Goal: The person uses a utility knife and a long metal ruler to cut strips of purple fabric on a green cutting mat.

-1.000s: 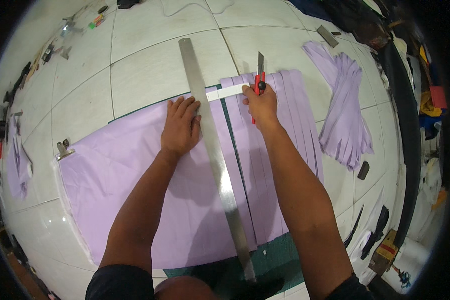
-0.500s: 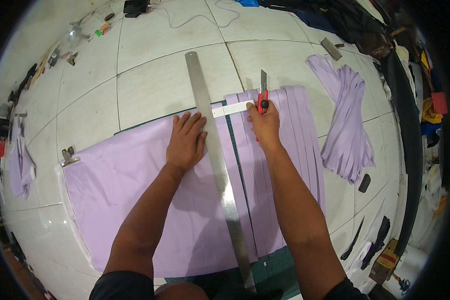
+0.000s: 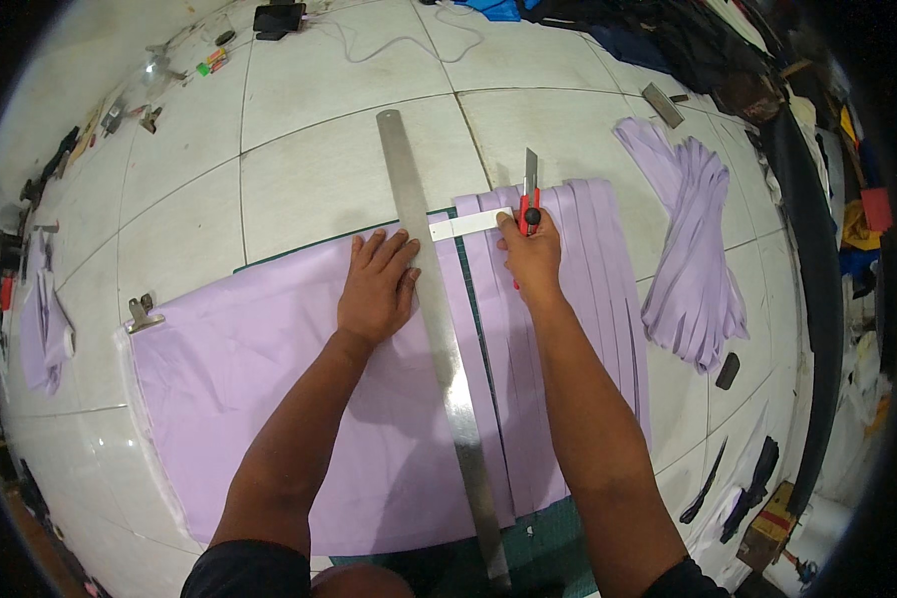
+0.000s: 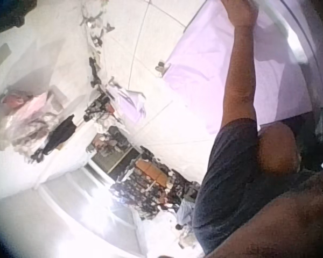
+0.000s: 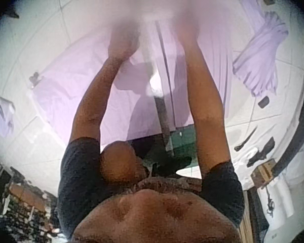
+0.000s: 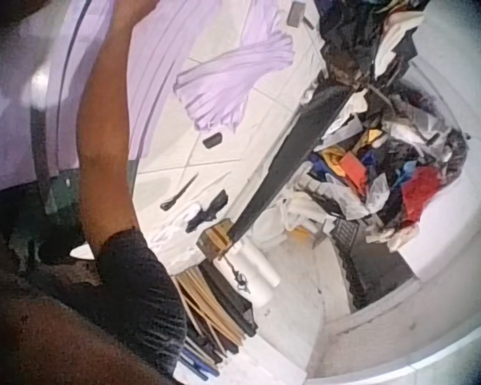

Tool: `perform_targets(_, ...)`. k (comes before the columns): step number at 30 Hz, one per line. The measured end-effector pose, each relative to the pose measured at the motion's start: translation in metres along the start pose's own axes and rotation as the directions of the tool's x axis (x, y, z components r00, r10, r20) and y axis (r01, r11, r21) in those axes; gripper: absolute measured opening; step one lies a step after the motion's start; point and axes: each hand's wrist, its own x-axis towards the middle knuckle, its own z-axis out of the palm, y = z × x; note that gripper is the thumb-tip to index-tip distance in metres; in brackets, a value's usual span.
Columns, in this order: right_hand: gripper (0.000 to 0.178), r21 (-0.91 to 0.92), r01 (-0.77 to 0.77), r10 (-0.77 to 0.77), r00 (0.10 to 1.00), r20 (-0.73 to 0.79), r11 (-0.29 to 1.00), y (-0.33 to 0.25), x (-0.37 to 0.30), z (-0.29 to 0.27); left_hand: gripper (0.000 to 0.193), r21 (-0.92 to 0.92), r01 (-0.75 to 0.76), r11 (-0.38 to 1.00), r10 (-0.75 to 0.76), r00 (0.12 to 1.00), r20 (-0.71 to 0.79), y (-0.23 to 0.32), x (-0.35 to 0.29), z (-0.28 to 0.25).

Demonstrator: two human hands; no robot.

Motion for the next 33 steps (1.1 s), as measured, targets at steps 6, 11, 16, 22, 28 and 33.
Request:
perform_targets(6, 0.026, 0.011, 0.012, -0.012, 1.000, -0.002, 1.000, 0.000, -0.001, 0.001, 0.038, 0.028, -0.021, 0.999, 0.022, 0.999, -0.041, 0.001, -0.001, -0.001)
perform_targets(11, 0.029, 0.113, -0.034, 0.031, 0.999, 0.027, 0.993, -0.012, -0.003, -0.009, 0.040, 0.025, -0.040, 0.999, 0.041, 0.998, -0.044, 0.004, 0.002, 0.002)
perform_targets(16, 0.037, 0.335, -0.048, 0.021, 0.996, 0.084, 0.941, -0.052, -0.035, -0.048, 0.040, 0.056, -0.040, 0.998, 0.041, 0.999, -0.016, 0.001, -0.001, -0.001)
perform_targets(22, 0.035, 0.366, -0.111, 0.143, 0.988, -0.062, 0.924, -0.026, -0.162, -0.153, 0.036, 0.076, -0.109, 0.991, 0.115, 0.990, -0.079, -0.013, 0.002, 0.006)
perform_targets(28, 0.032, 0.179, -0.375, 0.400, 0.907, -0.130, 0.909, 0.075, -0.318, -0.243, 0.047, 0.190, -0.117, 0.975, 0.079, 0.978, 0.196, 0.006, 0.020, -0.015)
perform_targets(33, 0.036, 0.093, -0.499, 0.504, 0.863, -0.032, 0.861, 0.117, -0.383, -0.261, 0.088, 0.328, -0.216, 0.920, 0.063, 0.906, 0.419, 0.016, 0.035, -0.035)
